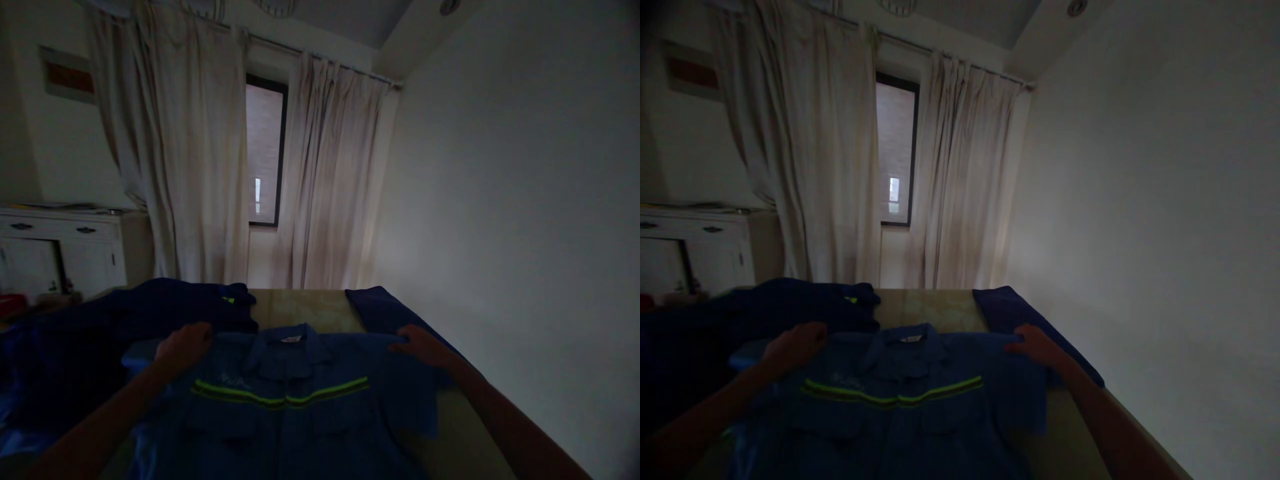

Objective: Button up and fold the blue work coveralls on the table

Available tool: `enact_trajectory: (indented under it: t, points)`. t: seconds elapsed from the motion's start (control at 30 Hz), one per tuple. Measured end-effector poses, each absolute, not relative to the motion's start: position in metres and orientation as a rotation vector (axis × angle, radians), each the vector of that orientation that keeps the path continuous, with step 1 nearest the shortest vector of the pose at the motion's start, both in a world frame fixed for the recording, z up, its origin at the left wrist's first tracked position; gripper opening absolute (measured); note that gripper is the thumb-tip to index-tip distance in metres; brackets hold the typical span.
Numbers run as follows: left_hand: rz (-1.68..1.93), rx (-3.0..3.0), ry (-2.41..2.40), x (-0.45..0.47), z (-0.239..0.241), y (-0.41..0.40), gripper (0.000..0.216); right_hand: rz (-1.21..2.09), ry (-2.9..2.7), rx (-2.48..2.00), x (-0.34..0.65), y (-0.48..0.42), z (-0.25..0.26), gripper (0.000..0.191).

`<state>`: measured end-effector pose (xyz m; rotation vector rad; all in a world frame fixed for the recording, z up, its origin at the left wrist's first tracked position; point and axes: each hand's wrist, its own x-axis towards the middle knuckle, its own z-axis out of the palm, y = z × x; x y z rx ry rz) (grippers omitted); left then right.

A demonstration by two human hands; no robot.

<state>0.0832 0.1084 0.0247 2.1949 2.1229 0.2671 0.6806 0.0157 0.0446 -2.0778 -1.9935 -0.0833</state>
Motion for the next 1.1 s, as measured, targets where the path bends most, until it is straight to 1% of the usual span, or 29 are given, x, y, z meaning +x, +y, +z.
enact_trajectory:
  t: [0.07, 0.17, 0.27, 0.33, 0.4, 0.47, 0.53, 0.6, 0.67, 0.7, 0.8, 1.1]
  points:
    - [0.284, 2.172, 2.171, 0.087, 0.036, 0.116, 0.025, -0.132, -2.096, -2.104, 0.679, 0.030, 0.065, 0.028]
    - [0.295, 2.187, 2.229, 0.100, 0.047, 0.122, 0.034, -0.383, -2.019, -2.227, 0.664, 0.049, 0.077, 0.022]
    - [0.314, 2.225, 2.246, 0.118, 0.046, 0.117, 0.037, -0.537, -1.890, -2.269, 0.636, 0.060, 0.067, 0.020]
    - [0.349, 2.361, 2.211, 0.131, 0.036, 0.105, 0.039, -0.565, -1.879, -2.208, 0.609, 0.058, 0.053, 0.027]
    - [0.351, 2.541, 2.084, 0.144, 0.019, 0.089, 0.038, -0.460, -1.964, -2.055, 0.576, 0.047, 0.033, 0.034]
    - [0.331, 2.617, 1.921, 0.156, -0.004, 0.070, 0.038, -0.229, -2.097, -1.876, 0.538, 0.026, 0.010, 0.039]
    - [0.350, 2.564, 1.816, 0.165, -0.032, 0.051, 0.047, 0.009, -2.230, -1.755, 0.502, -0.003, -0.015, 0.054]
    - [0.404, 2.520, 1.767, 0.172, -0.060, 0.036, 0.063, 0.184, -2.319, -1.695, 0.473, -0.030, -0.037, 0.071]
    - [0.430, 2.513, 1.746, 0.176, -0.081, 0.028, 0.074, 0.316, -2.340, -1.676, 0.455, -0.047, -0.052, 0.075]
    - [0.430, 2.516, 1.743, 0.176, -0.087, 0.026, 0.076, 0.356, -2.333, -1.676, 0.450, -0.051, -0.056, 0.073]
    - [0.399, 2.511, 1.743, 0.178, -0.093, 0.033, 0.075, 0.387, -2.313, -1.681, 0.446, -0.046, -0.058, 0.073]
    - [0.363, 2.532, 1.722, 0.185, -0.081, 0.084, 0.073, 0.347, -2.395, -1.637, 0.454, 0.012, -0.047, 0.078]
